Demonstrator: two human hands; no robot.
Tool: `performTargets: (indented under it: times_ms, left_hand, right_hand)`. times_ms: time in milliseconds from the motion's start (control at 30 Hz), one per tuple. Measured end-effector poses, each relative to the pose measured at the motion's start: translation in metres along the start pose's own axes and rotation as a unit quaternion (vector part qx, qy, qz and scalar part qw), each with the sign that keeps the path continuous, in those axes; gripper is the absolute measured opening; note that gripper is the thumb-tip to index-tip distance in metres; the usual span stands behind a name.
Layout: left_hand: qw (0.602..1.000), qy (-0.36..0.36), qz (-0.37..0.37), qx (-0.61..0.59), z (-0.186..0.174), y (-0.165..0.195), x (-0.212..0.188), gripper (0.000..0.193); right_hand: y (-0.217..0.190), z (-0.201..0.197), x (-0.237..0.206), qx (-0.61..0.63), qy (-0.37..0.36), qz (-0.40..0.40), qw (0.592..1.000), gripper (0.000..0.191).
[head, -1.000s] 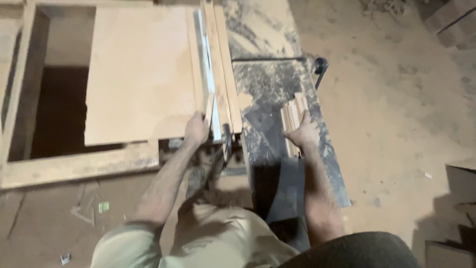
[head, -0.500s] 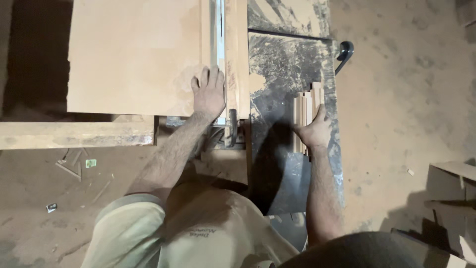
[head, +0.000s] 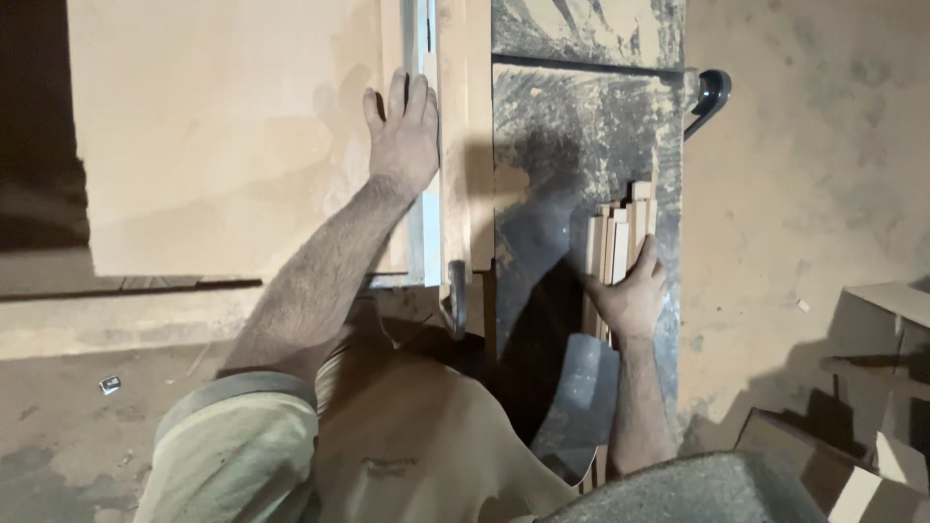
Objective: The person cuts small wooden strips into shorter pieces on a table saw, pushing each strip along the fence past the blade. The cut pieces are stacked on the saw table, and at the end the person gathers the finished pieces and drops them into a plastic bin.
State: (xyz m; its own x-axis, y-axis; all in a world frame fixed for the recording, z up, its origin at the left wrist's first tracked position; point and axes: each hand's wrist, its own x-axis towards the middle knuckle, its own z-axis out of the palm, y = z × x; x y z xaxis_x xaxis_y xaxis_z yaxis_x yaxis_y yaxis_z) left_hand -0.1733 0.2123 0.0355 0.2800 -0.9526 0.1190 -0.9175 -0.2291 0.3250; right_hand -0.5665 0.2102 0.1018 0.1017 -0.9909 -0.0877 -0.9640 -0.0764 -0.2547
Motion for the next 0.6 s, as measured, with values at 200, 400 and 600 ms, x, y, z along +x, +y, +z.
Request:
performTargets:
  times_ms: [200,400,600]
  left_hand:
    - [1.0,0.002,0.012,-0.009,0.006,-0.022,0.051,0.051]
    - [0.999,0.013,0.024,0.017,0.017,-0.046,0.118,0.052]
    - [0.997,0.056,0.041,0.034,0.025,-0.074,0.19,0.05]
  right_hand:
    - [-0.008,-0.003,0.004,0.0,-0.023,0.031,0.999,0.123]
    - [-0.014,-0.004,0.009,0.0,-0.037,0.069,0.997,0.122]
    - [-0.016,-0.003,0.015,0.0,-0.016,0.054,0.998,0.124]
